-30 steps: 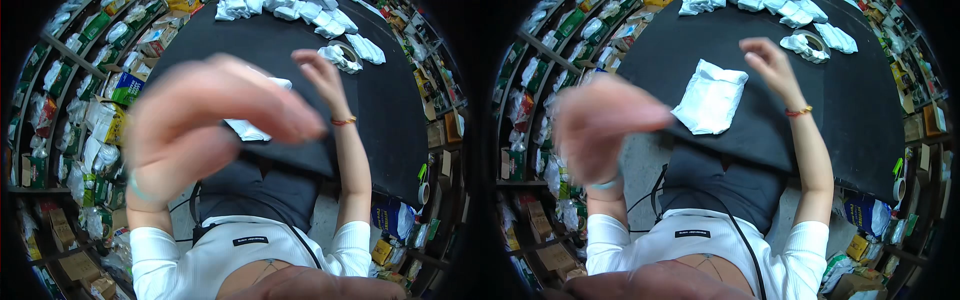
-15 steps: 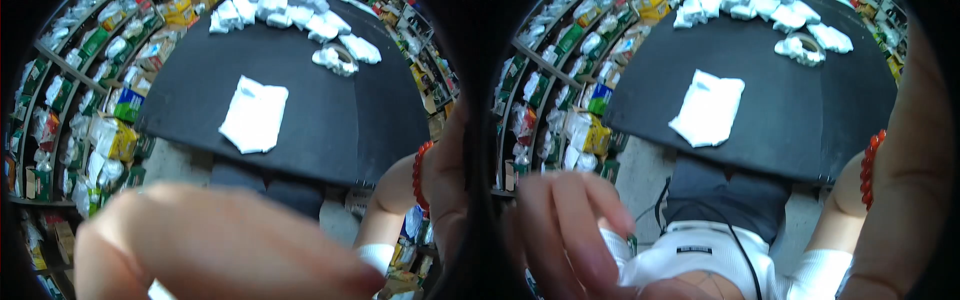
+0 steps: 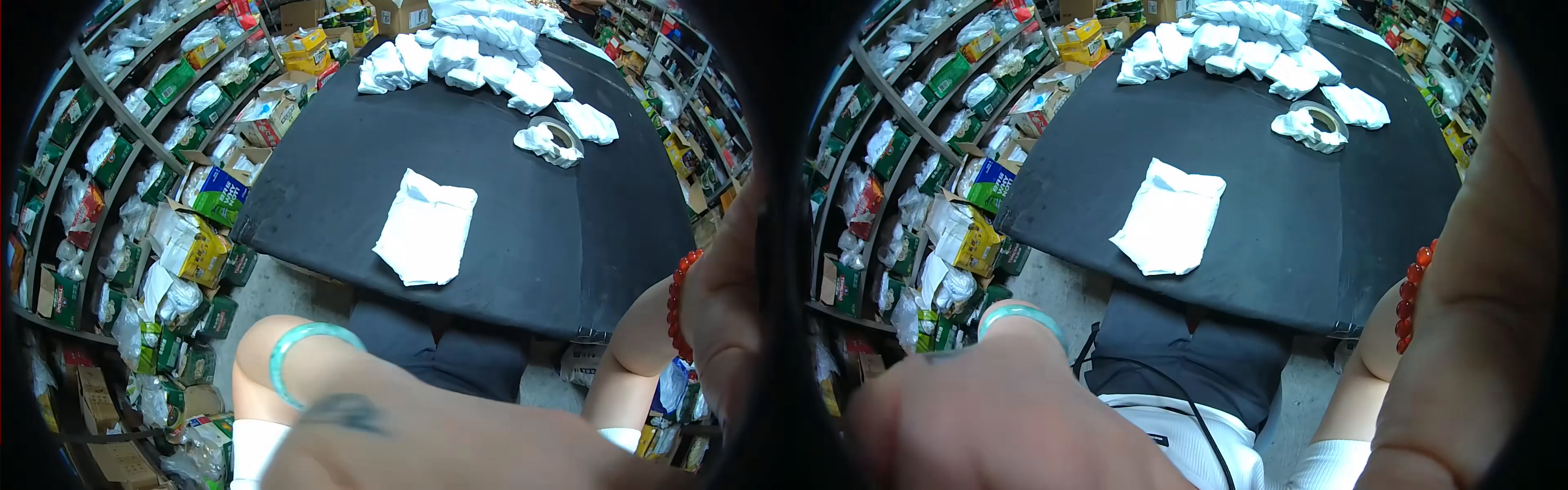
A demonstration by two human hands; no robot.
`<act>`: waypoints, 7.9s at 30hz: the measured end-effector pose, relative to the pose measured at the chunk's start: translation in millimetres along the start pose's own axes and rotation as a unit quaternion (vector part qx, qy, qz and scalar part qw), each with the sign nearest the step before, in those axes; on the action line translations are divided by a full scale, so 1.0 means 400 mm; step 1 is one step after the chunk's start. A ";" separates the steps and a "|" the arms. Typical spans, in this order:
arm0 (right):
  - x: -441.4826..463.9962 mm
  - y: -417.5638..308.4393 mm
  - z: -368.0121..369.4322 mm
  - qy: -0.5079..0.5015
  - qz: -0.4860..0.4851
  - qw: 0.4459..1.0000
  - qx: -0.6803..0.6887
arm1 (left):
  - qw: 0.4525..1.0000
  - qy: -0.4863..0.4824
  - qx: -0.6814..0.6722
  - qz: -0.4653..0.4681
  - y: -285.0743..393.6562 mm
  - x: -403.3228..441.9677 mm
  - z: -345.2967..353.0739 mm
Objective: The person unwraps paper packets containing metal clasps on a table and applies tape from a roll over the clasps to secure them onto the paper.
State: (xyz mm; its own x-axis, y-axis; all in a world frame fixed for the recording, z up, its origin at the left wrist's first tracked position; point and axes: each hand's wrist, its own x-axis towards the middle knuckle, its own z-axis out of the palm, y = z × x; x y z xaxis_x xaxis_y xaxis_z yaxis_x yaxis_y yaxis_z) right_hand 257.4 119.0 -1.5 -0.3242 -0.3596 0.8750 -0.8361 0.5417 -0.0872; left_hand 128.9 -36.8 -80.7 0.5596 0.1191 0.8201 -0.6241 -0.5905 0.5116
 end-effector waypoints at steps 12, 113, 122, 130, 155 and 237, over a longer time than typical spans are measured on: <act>0.010 -0.030 0.006 0.005 -0.027 1.000 -0.009 | 0.998 0.043 0.010 -0.041 -0.163 0.014 0.004; -0.498 0.271 0.103 -0.259 0.459 0.718 -0.455 | 0.485 0.125 0.718 -0.483 -0.258 -0.623 -0.413; -0.574 0.336 0.203 -0.181 0.421 0.809 -0.368 | 0.462 0.104 0.737 -0.482 -0.268 -0.627 -0.426; -0.588 0.198 0.051 -0.114 0.470 0.776 -0.405 | 0.462 0.116 0.732 -0.488 -0.264 -0.608 -0.414; -0.620 0.168 0.120 0.004 0.632 0.746 -0.210 | 0.570 0.285 0.607 -0.475 -0.242 -0.623 -0.410; -0.696 0.008 0.074 0.097 0.684 0.650 -0.317 | 0.644 0.390 0.419 -0.507 -0.247 -0.529 -0.331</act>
State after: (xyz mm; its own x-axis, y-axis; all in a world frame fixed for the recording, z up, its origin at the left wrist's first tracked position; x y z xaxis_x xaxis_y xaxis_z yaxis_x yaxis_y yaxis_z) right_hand 332.2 198.4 -259.4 -0.4592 0.8566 0.2353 0.5452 0.4809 -0.6866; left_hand -0.2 102.0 -270.7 -0.1999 0.9551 0.2187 0.5432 -0.0778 0.8360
